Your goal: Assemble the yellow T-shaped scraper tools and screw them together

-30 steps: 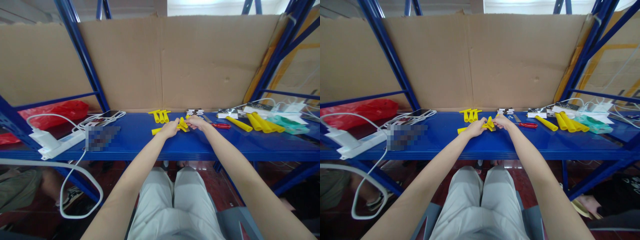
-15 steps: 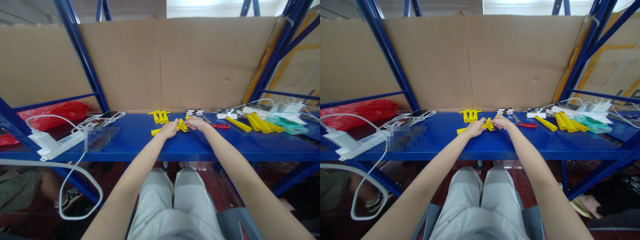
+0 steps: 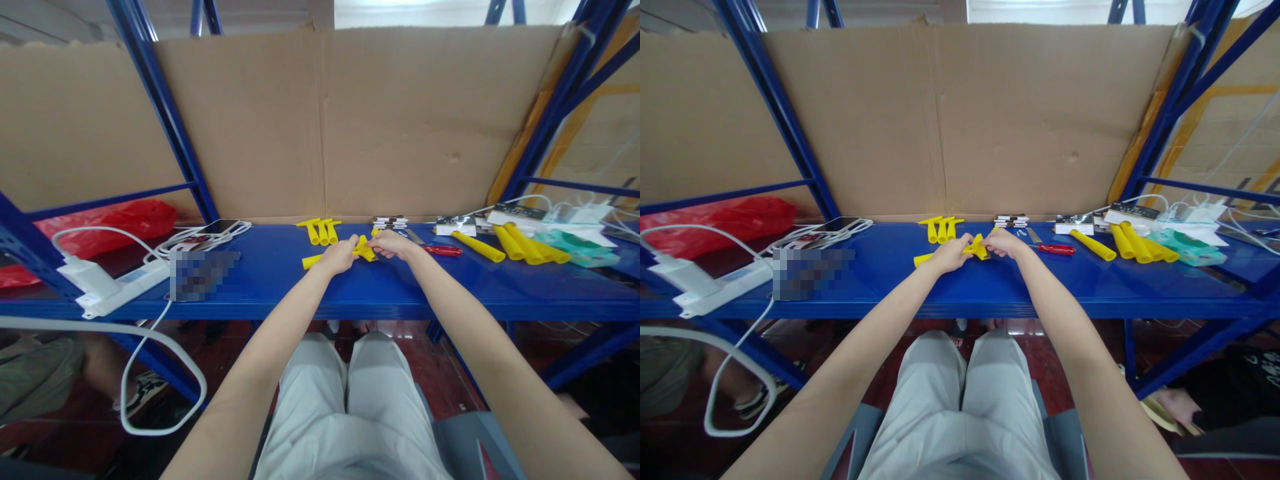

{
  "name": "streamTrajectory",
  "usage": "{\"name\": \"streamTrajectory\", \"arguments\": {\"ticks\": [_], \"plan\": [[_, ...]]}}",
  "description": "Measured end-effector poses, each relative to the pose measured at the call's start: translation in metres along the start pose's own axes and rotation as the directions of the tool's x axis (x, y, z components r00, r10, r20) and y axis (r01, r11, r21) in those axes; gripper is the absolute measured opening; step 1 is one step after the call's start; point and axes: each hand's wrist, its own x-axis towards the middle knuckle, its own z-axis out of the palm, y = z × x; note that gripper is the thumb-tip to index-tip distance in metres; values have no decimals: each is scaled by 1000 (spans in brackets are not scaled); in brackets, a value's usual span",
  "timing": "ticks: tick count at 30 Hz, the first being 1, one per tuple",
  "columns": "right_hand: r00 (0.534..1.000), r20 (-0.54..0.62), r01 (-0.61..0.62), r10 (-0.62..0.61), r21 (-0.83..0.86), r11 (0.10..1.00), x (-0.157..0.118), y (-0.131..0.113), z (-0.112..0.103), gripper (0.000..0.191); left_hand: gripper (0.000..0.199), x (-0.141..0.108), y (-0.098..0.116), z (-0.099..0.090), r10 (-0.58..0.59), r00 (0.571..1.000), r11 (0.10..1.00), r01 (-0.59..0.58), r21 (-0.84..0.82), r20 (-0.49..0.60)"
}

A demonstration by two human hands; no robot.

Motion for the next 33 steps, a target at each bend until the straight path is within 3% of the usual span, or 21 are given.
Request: {"name": "streamTrajectory", "arguments": {"ticks": [16, 28, 33], "plan": [[981, -141, 116, -135, -133, 984, 5, 4, 0, 39, 36, 0, 0, 1, 30, 999, 999, -31, -33, -29], [974, -203, 92, -99, -47, 995, 9, 7, 0, 38, 34, -1, -2, -1, 120, 987, 991, -126, -47, -111], [959, -274, 85, -75, 26, 996, 10, 7, 0, 25, 25, 0, -1, -1, 127, 984, 992, -127, 11, -123]]}}
